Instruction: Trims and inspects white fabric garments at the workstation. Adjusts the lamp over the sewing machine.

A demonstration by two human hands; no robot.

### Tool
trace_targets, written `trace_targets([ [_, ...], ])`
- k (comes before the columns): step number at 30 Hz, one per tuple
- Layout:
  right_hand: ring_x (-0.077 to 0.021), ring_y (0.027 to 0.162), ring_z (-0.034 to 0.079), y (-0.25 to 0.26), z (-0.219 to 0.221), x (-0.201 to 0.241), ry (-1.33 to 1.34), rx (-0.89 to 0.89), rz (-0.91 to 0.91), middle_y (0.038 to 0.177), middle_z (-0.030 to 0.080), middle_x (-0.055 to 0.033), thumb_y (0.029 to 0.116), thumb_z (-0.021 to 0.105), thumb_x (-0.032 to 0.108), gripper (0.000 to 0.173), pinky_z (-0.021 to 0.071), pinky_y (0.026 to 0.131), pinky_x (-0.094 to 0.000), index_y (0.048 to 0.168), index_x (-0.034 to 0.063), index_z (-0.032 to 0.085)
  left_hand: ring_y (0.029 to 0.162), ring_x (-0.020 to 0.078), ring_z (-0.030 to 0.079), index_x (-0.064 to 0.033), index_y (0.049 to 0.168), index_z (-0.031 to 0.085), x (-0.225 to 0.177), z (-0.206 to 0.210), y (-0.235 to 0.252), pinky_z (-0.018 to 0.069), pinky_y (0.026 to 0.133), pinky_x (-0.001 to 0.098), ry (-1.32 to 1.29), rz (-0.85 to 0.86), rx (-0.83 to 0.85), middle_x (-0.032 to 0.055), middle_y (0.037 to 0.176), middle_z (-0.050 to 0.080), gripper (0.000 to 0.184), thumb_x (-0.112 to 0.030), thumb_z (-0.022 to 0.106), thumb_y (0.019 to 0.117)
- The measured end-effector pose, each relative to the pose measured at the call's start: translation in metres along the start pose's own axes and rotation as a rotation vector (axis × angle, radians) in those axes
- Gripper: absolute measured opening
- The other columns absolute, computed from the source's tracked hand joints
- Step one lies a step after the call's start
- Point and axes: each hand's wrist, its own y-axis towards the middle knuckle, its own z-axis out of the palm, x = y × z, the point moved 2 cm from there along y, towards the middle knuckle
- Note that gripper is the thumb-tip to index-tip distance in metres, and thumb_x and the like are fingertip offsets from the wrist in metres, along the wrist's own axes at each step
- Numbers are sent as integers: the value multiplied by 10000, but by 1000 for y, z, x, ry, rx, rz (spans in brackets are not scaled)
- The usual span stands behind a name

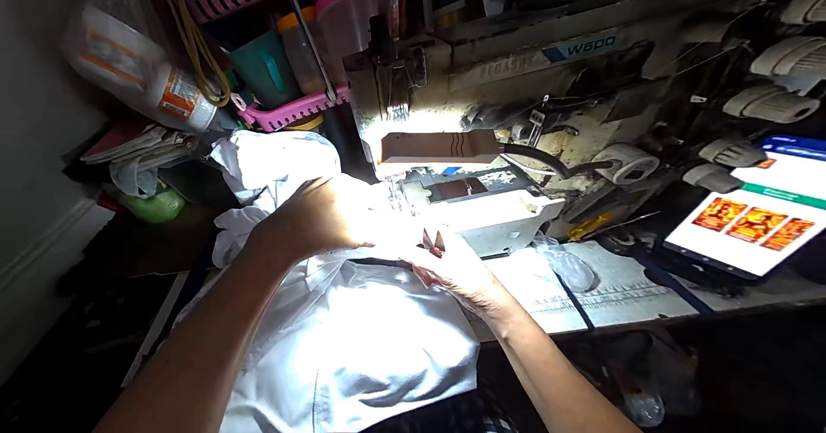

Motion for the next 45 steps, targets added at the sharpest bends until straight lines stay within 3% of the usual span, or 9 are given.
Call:
trace_targets([
  [11, 1, 514, 518, 1, -2, 1, -11, 39, -14, 654, 554, 103, 935, 672, 266, 158, 467, 506, -175, 969, 126, 604, 754, 115, 555, 4, 957, 691, 20, 50, -8, 472, 708, 295, -463, -291, 85, 67, 839, 618, 149, -142, 706, 934],
  [20, -9, 502, 489, -21, 6, 3, -41, -68, -17, 671, 540, 81, 1001, 587, 239, 138, 457, 492, -190, 1005, 104, 615, 713, 44, 615, -96, 1179, 698, -7, 31, -9, 527, 674, 232, -825, -276, -541, -25, 827, 672, 227, -102, 579, 986],
  [22, 7, 582, 536, -27, 9, 9, -168, -122, -83, 792, 611, 40, 1003, 582, 237, 217, 490, 555, -179, 1074, 49, 664, 830, 42, 663, -63, 1168, 684, -22, 29, -3, 565, 774, 234, -890, -288, -542, -9, 931, 707, 246, -49, 639, 926],
  [25, 16, 859, 655, -39, 9, 34, -355, -240, -453, 1012, 724, -56, 981, 599, 160, 242, 550, 788, -147, 1111, 17, 745, 705, 32, 634, -25, 960, 666, -35, 32, 5, 546, 674, 202, -1080, -250, -597, -22, 782, 664, 169, 86, 637, 836],
  [28, -18, 680, 554, -48, 3, 93, -646, -424, -701, 1102, 645, -93, 1003, 606, 240, 243, 476, 572, -155, 1194, 141, 719, 689, 48, 625, -21, 977, 677, -35, 24, 6, 543, 669, 204, -1160, -296, -600, -9, 762, 655, 158, 89, 602, 892],
  [31, -155, 596, 620, -39, -9, 138, -1099, -537, -726, 1281, 621, -114, 966, 651, 388, 403, 496, 451, -331, 1345, 250, 661, 685, 43, 595, -28, 1079, 717, -32, 10, 5, 506, 653, 192, -1103, -305, -602, 5, 797, 662, 215, 12, 520, 1004],
  [35, -244, 538, 623, -18, -27, 167, -1337, -483, -798, 949, 674, -80, 848, 735, 199, 325, 470, 396, -433, 1171, 164, 729, 678, 46, 571, -42, 1092, 664, -29, -1, 2, 496, 643, 192, -1123, -252, -606, 4, 803, 618, 218, -47, 449, 1054],
  [40, -271, 841, 680, -29, -58, 198, -1126, -581, -729, 1123, 677, -133, 1008, 596, 240, 332, 550, 649, -482, 1294, 83, 655, 675, 80, 576, -67, 999, 662, -16, -3, 1, 531, 654, 226, -1297, -42, -555, 15, 782, 592, 233, -145, 456, 1073],
  [45, -161, 831, 649, -31, -58, 198, -1033, -572, -721, 1070, 684, -62, 977, 617, 311, 346, 524, 658, -372, 1252, 108, 674, 694, 73, 583, -69, 1073, 670, -25, -23, 5, 523, 648, 217, -1130, -91, -635, 5, 794, 601, 228, -151, 458, 1082],
])
